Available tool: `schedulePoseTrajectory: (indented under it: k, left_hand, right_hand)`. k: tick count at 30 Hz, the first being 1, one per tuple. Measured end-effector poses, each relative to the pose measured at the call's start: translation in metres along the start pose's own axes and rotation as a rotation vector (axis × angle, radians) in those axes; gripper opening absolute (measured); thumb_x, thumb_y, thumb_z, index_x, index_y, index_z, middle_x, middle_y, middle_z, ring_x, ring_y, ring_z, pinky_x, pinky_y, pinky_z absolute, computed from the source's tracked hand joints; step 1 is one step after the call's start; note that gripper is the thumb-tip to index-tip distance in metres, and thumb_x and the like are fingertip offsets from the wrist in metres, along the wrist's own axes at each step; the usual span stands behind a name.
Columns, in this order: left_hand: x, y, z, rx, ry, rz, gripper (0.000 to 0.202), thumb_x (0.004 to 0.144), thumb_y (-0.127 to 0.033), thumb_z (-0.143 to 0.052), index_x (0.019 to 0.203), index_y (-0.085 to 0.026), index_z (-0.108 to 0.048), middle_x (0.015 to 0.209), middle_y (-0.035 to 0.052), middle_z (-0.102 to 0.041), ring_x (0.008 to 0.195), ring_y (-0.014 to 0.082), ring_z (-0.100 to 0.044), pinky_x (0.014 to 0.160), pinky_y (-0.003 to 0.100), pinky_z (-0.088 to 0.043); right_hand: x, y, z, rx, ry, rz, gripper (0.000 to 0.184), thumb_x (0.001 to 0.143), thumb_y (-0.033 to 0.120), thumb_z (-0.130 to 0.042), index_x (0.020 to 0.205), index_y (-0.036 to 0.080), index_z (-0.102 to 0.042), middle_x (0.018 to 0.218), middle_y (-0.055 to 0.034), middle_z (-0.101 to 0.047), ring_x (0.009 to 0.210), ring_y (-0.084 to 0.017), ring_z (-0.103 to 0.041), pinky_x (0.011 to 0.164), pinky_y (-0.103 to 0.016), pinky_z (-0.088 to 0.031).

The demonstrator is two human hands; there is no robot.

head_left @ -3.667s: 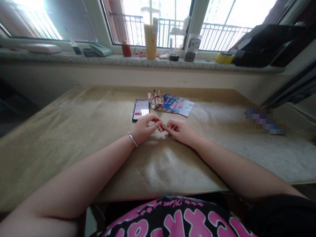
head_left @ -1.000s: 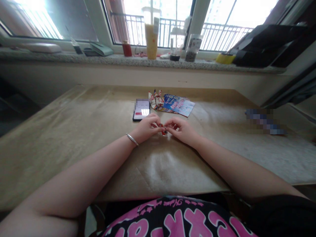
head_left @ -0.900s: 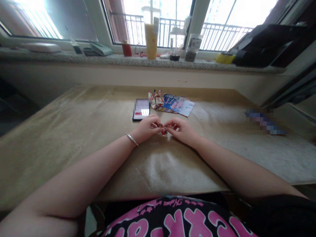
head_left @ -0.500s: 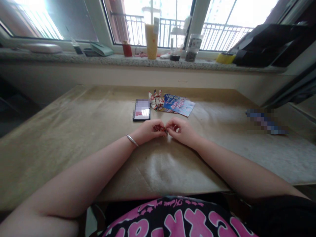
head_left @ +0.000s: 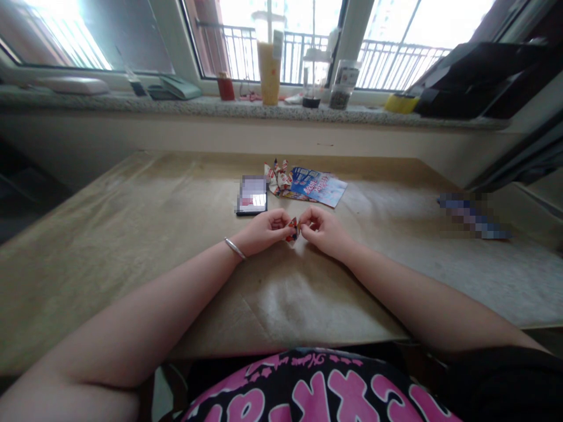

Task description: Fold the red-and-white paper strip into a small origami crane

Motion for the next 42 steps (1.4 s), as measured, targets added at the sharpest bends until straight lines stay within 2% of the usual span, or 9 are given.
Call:
schedulePoseTrajectory:
  k: [5, 12, 18, 22, 27, 32, 36, 42]
  left_hand:
    - [0.000, 0.000, -0.001, -0.059, -0.041, 0.020, 0.028, 0.069, -0.032, -0.068, 0.075, -0.014, -0.048, 0.066, -0.0018, -0.059, 0.060, 0.0069, -0.057, 0.059, 0.019, -0.044]
    - [-0.001, -0.002, -0.003, 0.013, -0.065, 0.033, 0.030, 0.069, -0.032, -0.066, 0.069, -0.016, -0.042, 0.056, -0.0047, -0.053, 0.049, 0.0052, -0.050, 0.046, 0.016, -0.035]
    - [0.000, 0.003, -0.003, -0.017, -0.039, 0.038, 0.028, 0.068, -0.030, -0.067, 0.073, -0.015, -0.044, 0.061, -0.0039, -0.055, 0.053, 0.0054, -0.052, 0.050, 0.016, -0.038]
    - [0.000, 0.005, -0.005, -0.004, -0.011, 0.052, 0.027, 0.069, -0.032, -0.066, 0.079, -0.014, -0.049, 0.065, -0.0027, -0.057, 0.056, 0.0064, -0.054, 0.054, 0.018, -0.041]
    - [-0.003, 0.002, -0.009, 0.045, 0.020, 0.069, 0.027, 0.072, -0.037, -0.062, 0.082, -0.014, -0.054, 0.064, -0.0036, -0.053, 0.054, 0.0062, -0.051, 0.051, 0.018, -0.040]
    - [-0.005, -0.002, -0.008, 0.078, -0.010, 0.079, 0.024, 0.074, -0.037, -0.060, 0.077, -0.014, -0.051, 0.061, -0.0038, -0.052, 0.052, 0.0064, -0.049, 0.048, 0.017, -0.038]
    - [-0.006, -0.002, -0.009, 0.087, -0.035, 0.087, 0.022, 0.073, -0.034, -0.060, 0.072, -0.016, -0.047, 0.057, -0.0049, -0.049, 0.049, 0.0059, -0.048, 0.045, 0.016, -0.035]
    - [-0.005, -0.002, -0.005, 0.116, -0.079, 0.095, 0.023, 0.071, -0.034, -0.062, 0.071, -0.015, -0.047, 0.056, -0.0046, -0.051, 0.048, 0.0062, -0.049, 0.044, 0.016, -0.036]
  right_hand:
    - [0.001, -0.004, -0.005, 0.122, 0.028, -0.037, 0.010, 0.068, 0.026, -0.053, 0.071, 0.018, -0.048, 0.063, 0.0039, -0.050, 0.054, -0.008, -0.044, 0.051, -0.021, -0.035]
    - [-0.001, -0.001, -0.007, 0.174, 0.060, 0.004, 0.015, 0.069, 0.023, -0.056, 0.082, 0.019, -0.050, 0.066, 0.0038, -0.052, 0.054, -0.007, -0.044, 0.052, -0.021, -0.036]
    - [-0.003, 0.012, 0.003, -0.005, 0.029, 0.135, 0.012, 0.069, 0.016, -0.055, 0.080, 0.020, -0.054, 0.069, 0.0026, -0.054, 0.058, -0.008, -0.048, 0.056, -0.022, -0.042]
    - [-0.004, 0.019, 0.005, -0.098, 0.054, 0.205, 0.011, 0.067, 0.013, -0.054, 0.076, 0.020, -0.054, 0.072, 0.0014, -0.057, 0.063, -0.010, -0.052, 0.059, -0.023, -0.044]
    - [-0.005, 0.028, 0.006, -0.199, 0.083, 0.290, 0.013, 0.067, 0.011, -0.053, 0.076, 0.020, -0.054, 0.074, 0.0006, -0.057, 0.068, -0.011, -0.053, 0.062, -0.024, -0.045]
    - [-0.008, 0.035, 0.011, -0.346, 0.079, 0.397, 0.005, 0.075, 0.018, -0.054, 0.077, 0.021, -0.058, 0.078, -0.0020, -0.058, 0.071, -0.013, -0.054, 0.065, -0.027, -0.044]
    - [-0.012, 0.040, 0.008, -0.500, 0.117, 0.497, 0.009, 0.079, 0.022, -0.053, 0.079, 0.023, -0.062, 0.086, -0.0040, -0.062, 0.079, -0.016, -0.056, 0.073, -0.030, -0.044]
    - [-0.013, 0.044, 0.007, -0.564, 0.086, 0.511, 0.012, 0.083, 0.023, -0.049, 0.082, 0.023, -0.061, 0.085, -0.0040, -0.063, 0.078, -0.016, -0.056, 0.073, -0.030, -0.043]
Point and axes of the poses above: each hand's wrist, its own x-axis towards the middle knuckle, its own z-axis out of the back of the hand, y = z × x, the point moved 8 cm from there along x, towards the middle knuckle
